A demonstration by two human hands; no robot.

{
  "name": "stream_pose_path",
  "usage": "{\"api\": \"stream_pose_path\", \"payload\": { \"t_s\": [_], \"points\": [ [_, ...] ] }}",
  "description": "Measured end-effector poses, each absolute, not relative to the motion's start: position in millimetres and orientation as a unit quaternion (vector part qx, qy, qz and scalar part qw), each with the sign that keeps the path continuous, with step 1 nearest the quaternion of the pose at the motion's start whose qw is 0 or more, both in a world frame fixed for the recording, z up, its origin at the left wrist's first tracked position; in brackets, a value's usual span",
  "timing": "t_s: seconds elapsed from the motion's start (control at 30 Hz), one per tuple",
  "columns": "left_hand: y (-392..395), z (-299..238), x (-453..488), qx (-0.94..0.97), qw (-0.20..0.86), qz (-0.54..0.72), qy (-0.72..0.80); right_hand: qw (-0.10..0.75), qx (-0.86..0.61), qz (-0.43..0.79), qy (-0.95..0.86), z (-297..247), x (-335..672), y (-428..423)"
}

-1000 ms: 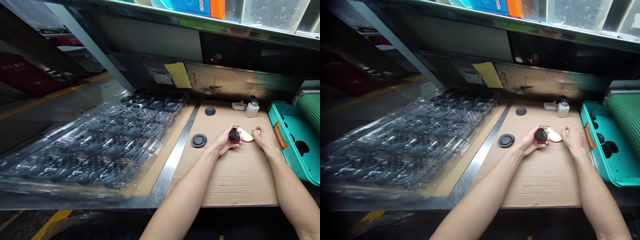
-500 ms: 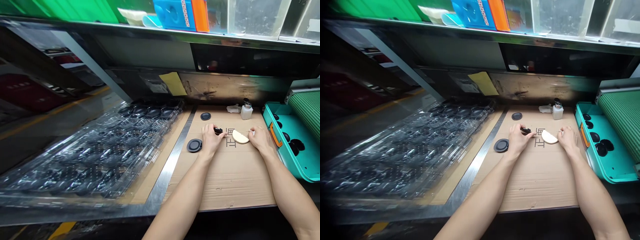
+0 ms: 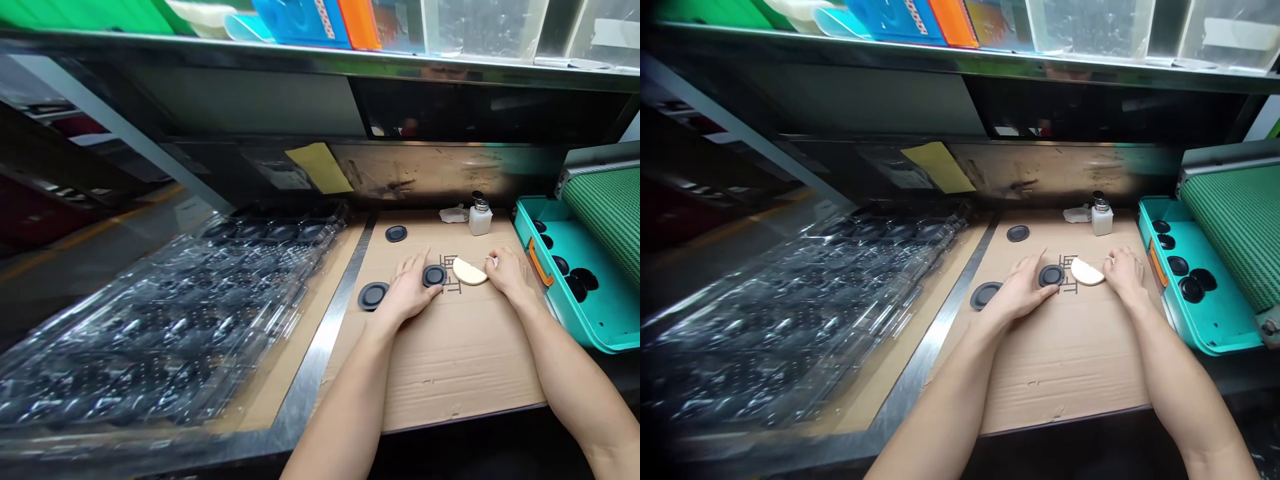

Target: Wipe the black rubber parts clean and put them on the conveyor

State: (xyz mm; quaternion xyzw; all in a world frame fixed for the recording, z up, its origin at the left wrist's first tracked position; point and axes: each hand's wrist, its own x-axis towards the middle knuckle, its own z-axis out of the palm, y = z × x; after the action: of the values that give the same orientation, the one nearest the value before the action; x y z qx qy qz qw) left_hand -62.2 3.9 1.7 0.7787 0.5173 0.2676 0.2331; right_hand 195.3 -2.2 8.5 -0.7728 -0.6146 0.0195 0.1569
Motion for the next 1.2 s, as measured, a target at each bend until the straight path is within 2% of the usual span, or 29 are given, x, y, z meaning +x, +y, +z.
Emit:
{"api": "stream_pose_path", "payload": {
  "t_s": [0.13,0.23,0.3,0.37,0.47,0.57,1.03,1.13,1.2],
  "points": [
    [9,-4,-63,0.769,0.274,0.273,0.509,0.156,-0.774,0.021,-0.614,10,194,-3],
    [8,0,-58,0.729,0.315,0.335,0.508,0.157,-0.773,0.022,-0.615,9,195,-3],
    [6,8,-55,0.652,0.403,0.404,0.499,0.158,-0.773,0.022,-0.613,7,196,-2],
    [4,21,-53,0.537,0.550,0.452,0.452,0.160,-0.774,0.022,-0.612,4,197,-1],
    [0,38,-53,0.369,0.746,0.445,0.331,0.164,-0.774,0.023,-0.611,1,199,1],
    [-3,47,-53,0.291,0.812,0.429,0.269,0.163,-0.772,0.023,-0.614,0,199,2],
    [-2,35,-48,0.289,0.806,0.443,0.266,0.160,-0.769,0.015,-0.619,2,198,0],
    [18,28,-56,0.374,0.719,0.476,0.341,0.161,-0.770,0.018,-0.617,4,197,-1],
    [43,26,-69,0.465,0.582,0.505,0.436,0.161,-0.770,0.019,-0.617,6,195,-3]
  ]
}}
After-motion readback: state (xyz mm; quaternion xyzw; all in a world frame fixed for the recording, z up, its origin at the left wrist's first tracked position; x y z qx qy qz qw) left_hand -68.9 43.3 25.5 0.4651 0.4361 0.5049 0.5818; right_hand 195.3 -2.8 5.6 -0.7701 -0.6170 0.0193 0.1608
